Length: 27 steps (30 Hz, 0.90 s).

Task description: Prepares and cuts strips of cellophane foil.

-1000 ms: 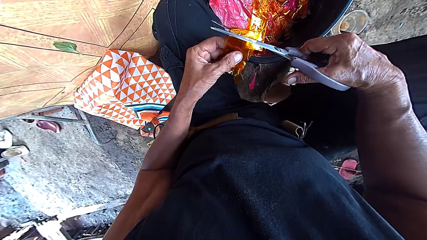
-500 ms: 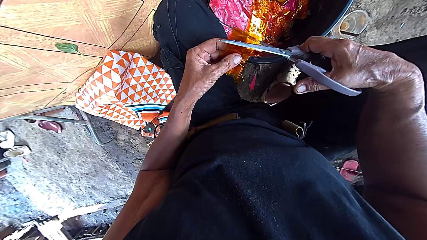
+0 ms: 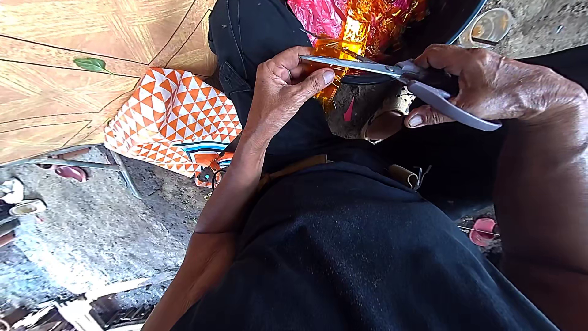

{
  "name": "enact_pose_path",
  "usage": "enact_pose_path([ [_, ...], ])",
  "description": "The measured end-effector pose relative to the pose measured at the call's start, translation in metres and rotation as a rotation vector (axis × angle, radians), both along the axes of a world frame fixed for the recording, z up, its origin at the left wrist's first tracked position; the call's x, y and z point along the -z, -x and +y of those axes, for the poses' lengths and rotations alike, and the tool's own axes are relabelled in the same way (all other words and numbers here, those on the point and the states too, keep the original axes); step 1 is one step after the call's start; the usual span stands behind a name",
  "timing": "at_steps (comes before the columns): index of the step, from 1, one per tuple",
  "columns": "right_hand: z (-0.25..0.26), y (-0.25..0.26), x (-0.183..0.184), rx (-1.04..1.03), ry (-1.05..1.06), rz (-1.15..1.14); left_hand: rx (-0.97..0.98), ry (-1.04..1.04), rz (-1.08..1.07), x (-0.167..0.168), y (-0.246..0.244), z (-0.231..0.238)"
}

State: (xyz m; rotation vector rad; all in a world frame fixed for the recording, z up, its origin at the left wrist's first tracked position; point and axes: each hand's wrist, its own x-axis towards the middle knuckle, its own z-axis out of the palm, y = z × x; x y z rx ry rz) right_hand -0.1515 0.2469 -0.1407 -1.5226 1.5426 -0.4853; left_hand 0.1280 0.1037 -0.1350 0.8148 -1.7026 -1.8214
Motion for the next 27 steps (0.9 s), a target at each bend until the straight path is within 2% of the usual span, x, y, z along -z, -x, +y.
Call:
enact_pose_path([
  [27, -0.001, 0.001, 0.014, 0.024, 0.193, -0.039, 0.011, 0.017, 0.008, 0.002, -0.001, -0.002],
])
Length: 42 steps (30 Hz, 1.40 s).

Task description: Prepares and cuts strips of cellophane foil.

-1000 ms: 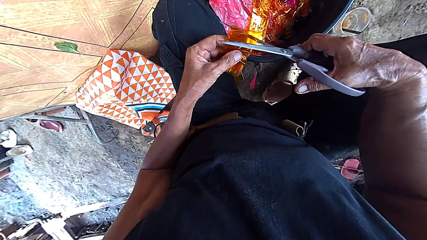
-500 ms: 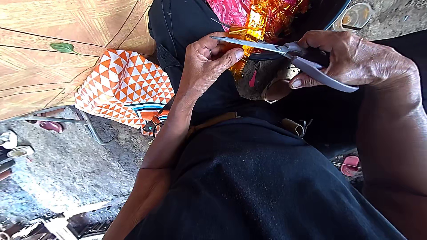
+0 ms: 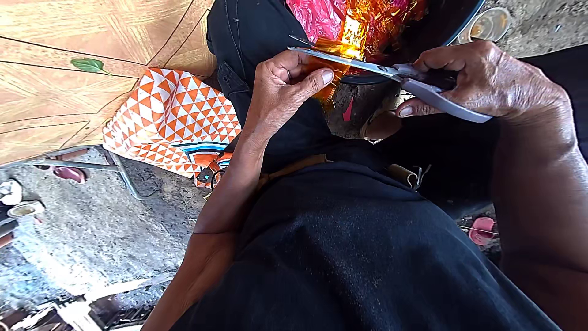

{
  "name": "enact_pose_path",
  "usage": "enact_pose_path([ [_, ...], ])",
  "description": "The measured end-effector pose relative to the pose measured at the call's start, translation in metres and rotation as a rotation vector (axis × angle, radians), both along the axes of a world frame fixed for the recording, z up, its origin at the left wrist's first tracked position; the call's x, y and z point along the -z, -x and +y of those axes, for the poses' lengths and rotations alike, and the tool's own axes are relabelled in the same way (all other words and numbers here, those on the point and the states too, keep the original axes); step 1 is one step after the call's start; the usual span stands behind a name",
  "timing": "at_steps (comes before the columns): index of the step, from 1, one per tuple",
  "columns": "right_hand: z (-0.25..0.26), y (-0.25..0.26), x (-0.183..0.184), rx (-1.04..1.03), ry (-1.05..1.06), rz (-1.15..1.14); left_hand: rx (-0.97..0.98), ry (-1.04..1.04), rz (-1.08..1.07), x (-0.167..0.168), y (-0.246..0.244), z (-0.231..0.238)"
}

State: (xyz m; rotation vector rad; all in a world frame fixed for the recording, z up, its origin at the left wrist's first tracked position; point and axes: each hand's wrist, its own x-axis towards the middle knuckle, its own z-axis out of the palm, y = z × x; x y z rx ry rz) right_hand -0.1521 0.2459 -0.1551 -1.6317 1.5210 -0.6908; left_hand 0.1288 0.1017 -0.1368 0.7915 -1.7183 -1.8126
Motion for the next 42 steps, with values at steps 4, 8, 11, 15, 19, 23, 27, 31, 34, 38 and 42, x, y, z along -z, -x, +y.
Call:
enact_pose_path([
  [4, 0.0, 0.001, 0.002, 0.0, 0.045, -0.002, 0.019, -0.028, -0.032, -0.001, -0.002, 0.0],
  [8, 0.0, 0.002, 0.0, 0.015, 0.026, 0.001, 0.015, -0.063, -0.052, -0.003, -0.003, 0.001],
  [11, 0.001, 0.002, 0.001, 0.004, 0.022, -0.03, 0.007, -0.063, -0.039, -0.002, -0.003, 0.001],
  [15, 0.0, 0.002, -0.003, -0.048, -0.063, 0.008, 0.005, -0.064, -0.027, -0.003, -0.003, 0.001],
  [19, 0.0, 0.001, -0.005, -0.062, -0.144, 0.025, 0.013, -0.058, -0.026, -0.003, -0.003, 0.001],
  [23, 0.002, 0.001, -0.012, -0.042, -0.225, 0.015, 0.006, -0.06, -0.021, -0.002, -0.003, 0.002],
  [27, 0.004, 0.004, -0.011, -0.03, -0.222, -0.003, -0.004, -0.068, -0.035, -0.003, -0.003, 0.002],
  [31, 0.006, 0.003, -0.012, -0.024, -0.221, -0.001, -0.013, -0.066, -0.017, -0.001, -0.002, 0.002],
  [34, 0.006, 0.001, -0.009, -0.027, -0.203, 0.011, -0.017, -0.08, -0.011, -0.002, 0.0, 0.003],
  [38, 0.004, -0.001, -0.01, -0.016, -0.193, 0.008, -0.008, -0.072, -0.013, -0.002, 0.003, 0.005],
  [42, 0.003, -0.001, -0.011, -0.022, -0.186, 0.025, -0.008, -0.069, -0.009, -0.003, 0.005, 0.006],
])
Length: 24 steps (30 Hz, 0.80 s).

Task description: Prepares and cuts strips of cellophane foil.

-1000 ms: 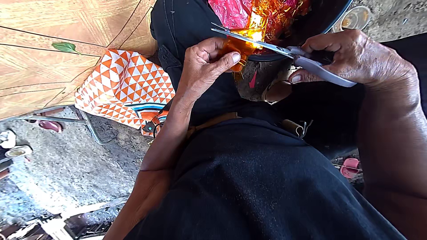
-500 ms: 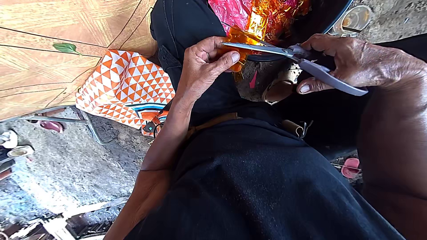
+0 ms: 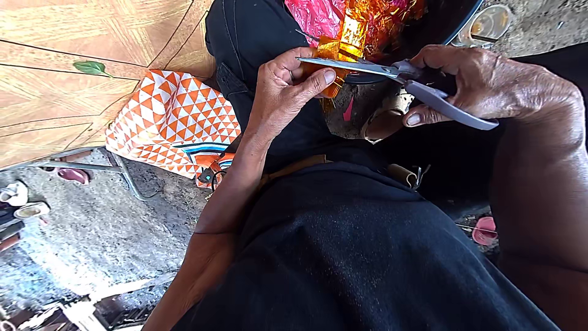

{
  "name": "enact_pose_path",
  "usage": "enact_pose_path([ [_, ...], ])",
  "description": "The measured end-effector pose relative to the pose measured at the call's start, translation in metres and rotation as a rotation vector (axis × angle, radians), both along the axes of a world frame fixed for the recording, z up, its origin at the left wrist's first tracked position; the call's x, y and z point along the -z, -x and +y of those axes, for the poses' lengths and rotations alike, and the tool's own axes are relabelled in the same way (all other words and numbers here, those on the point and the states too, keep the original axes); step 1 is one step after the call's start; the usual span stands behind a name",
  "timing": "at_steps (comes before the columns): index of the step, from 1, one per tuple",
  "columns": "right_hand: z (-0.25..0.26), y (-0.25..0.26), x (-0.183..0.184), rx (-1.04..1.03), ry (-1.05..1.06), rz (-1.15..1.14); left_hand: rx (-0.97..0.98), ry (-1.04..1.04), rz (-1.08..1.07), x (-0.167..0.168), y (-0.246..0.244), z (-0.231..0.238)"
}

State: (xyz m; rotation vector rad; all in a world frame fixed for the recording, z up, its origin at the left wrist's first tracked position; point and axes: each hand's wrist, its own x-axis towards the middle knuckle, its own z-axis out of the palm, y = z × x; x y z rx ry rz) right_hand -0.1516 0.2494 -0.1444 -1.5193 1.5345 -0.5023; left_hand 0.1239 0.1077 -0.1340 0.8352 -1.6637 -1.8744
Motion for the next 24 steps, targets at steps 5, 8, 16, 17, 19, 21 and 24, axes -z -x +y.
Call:
enact_pose_path([
  [5, -0.001, -0.002, -0.001, 0.03, 0.01, -0.042, 0.013, 0.022, 0.0, 0.0, 0.0, 0.0],
  [8, -0.002, -0.003, 0.0, 0.033, 0.025, -0.039, 0.016, 0.027, -0.004, 0.0, 0.001, -0.001],
  [16, -0.002, -0.001, 0.005, 0.017, 0.087, 0.01, 0.009, 0.021, 0.004, 0.0, 0.0, -0.002],
  [17, -0.002, -0.001, 0.005, 0.027, 0.086, 0.014, 0.01, 0.025, 0.003, 0.0, 0.0, -0.002],
  [19, -0.002, -0.001, 0.006, 0.038, 0.089, 0.017, 0.012, 0.021, 0.008, 0.001, -0.001, -0.002],
  [21, -0.002, 0.0, 0.006, 0.041, 0.112, 0.019, 0.016, 0.013, 0.014, 0.001, -0.001, -0.003],
  [24, -0.001, 0.001, 0.009, 0.049, 0.132, 0.003, 0.024, 0.014, 0.015, 0.001, -0.002, -0.003],
])
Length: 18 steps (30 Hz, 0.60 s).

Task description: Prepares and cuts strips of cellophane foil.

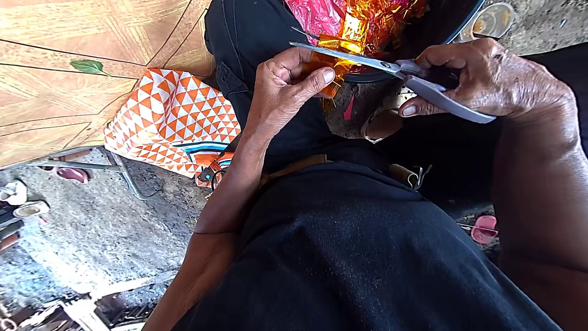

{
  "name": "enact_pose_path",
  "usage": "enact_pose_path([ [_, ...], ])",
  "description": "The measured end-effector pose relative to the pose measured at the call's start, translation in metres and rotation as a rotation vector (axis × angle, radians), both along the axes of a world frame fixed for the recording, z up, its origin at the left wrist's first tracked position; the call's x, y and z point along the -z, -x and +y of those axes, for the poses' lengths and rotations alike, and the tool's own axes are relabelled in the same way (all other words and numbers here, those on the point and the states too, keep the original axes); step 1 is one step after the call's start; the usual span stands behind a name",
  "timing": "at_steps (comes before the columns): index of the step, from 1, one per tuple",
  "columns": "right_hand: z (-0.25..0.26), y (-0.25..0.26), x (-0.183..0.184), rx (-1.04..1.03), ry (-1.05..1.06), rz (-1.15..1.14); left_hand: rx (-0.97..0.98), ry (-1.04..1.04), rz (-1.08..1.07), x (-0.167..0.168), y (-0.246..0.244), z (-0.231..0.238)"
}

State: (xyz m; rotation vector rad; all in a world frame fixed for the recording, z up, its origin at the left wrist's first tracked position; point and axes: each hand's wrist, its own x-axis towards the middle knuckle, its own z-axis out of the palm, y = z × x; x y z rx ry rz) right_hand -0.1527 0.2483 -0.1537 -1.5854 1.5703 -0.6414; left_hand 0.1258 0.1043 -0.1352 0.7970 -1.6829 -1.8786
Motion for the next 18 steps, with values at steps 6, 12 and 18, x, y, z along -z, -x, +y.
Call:
enact_pose_path([
  [6, 0.0006, 0.0021, 0.0029, 0.003, 0.049, -0.016, -0.011, -0.03, -0.025, -0.0007, -0.0006, 0.0002],
  [12, 0.0016, 0.0029, 0.0039, -0.009, 0.062, -0.011, -0.007, -0.018, -0.026, -0.0006, -0.0018, 0.0002],
  [18, -0.0004, -0.0005, -0.0029, -0.071, -0.094, -0.031, -0.017, -0.025, -0.023, -0.0002, -0.0019, 0.0009],
])
